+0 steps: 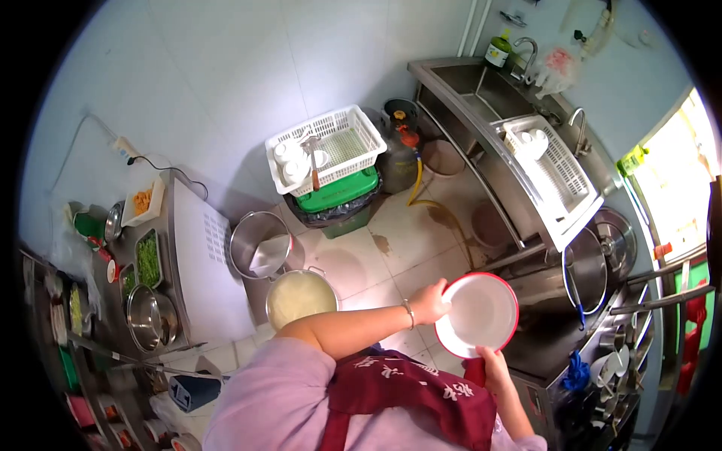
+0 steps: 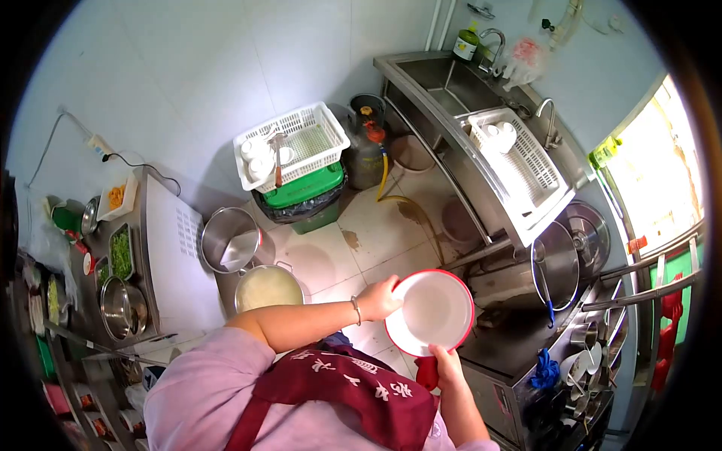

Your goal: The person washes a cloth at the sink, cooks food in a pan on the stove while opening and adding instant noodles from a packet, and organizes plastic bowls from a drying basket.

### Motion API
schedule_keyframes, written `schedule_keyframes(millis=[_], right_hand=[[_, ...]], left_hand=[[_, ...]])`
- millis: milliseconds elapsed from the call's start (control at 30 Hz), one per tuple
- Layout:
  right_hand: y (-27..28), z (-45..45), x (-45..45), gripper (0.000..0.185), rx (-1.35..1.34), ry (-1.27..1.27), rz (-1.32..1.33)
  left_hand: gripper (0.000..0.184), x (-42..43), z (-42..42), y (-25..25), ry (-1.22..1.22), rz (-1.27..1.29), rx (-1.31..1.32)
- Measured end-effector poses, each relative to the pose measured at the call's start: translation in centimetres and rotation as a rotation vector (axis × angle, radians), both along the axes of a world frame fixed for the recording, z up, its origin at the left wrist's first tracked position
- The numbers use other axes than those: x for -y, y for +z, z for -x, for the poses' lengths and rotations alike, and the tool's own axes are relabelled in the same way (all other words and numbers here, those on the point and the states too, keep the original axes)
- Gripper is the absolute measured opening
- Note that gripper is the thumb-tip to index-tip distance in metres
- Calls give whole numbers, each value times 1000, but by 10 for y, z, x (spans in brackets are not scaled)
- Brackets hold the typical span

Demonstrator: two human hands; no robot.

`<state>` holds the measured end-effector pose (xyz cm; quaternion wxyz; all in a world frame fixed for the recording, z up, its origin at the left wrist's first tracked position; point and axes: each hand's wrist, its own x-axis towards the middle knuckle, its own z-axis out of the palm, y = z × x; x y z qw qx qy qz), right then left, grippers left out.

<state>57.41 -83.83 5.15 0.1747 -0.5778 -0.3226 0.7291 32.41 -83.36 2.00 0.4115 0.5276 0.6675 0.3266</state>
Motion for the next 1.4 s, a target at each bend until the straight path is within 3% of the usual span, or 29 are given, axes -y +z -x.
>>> schedule_keyframes(millis=[133, 167, 200, 267, 300, 333, 367, 467, 533, 667, 733, 767, 800, 867, 933, 1000, 1400], right_hand=[[-11, -69, 37, 33, -33, -74, 138], [-13, -79, 46, 34, -48, -114, 150], [-12, -88, 54, 35, -59, -155, 161], [-13, -103, 66, 35, -50, -185, 157], [-16, -108, 67, 35, -48, -202, 149], [-17, -110, 68, 35, -6, -221, 129], [-20, -111, 67, 36, -22, -227, 119], [-19, -88, 60, 36, -5, -314, 151], [-19, -62, 50, 37, 10, -391, 208], [-28, -15, 28, 40, -12, -460, 224], [-23, 11, 15, 41, 26, -492, 241], [-17, 25, 7, 34, 84, -562, 278], [-16, 36, -1, 28, 142, -632, 315], [-30, 35, -9, 38, 130, -663, 357], [-31, 43, -18, 37, 160, -631, 396], [-27, 53, -27, 37, 137, -633, 420], [-53, 81, -49, 37, 172, -614, 399]], left_hand=[[41, 10, -46, 5, -256, -73, 128], [45, 4, -48, 7, -329, 132, 376], [45, -4, -44, 0, -322, 168, 478], [42, -26, -14, -38, -222, -51, 275], [41, -37, 16, -60, -133, -272, -21], [40, -46, 54, -53, -20, -218, -234], [36, -57, 91, -82, 182, -329, -434], [31, -89, 219, -99, 345, -342, -776], [35, -118, 285, -105, 388, -19, -899], [38, -168, 387, -159, 476, 236, -1105], [38, -184, 420, -179, 350, 526, -1219], [36, -186, 430, -191, 391, 465, -1251], [36, -193, 434, -187, 385, 468, -1249], [33, -199, 441, -175, 206, 656, -1121], [26, -206, 457, -202, 182, 609, -1057], [20, -205, 459, -199, 89, 404, -1055], [16, -239, 461, -200, -27, 308, -1000]])
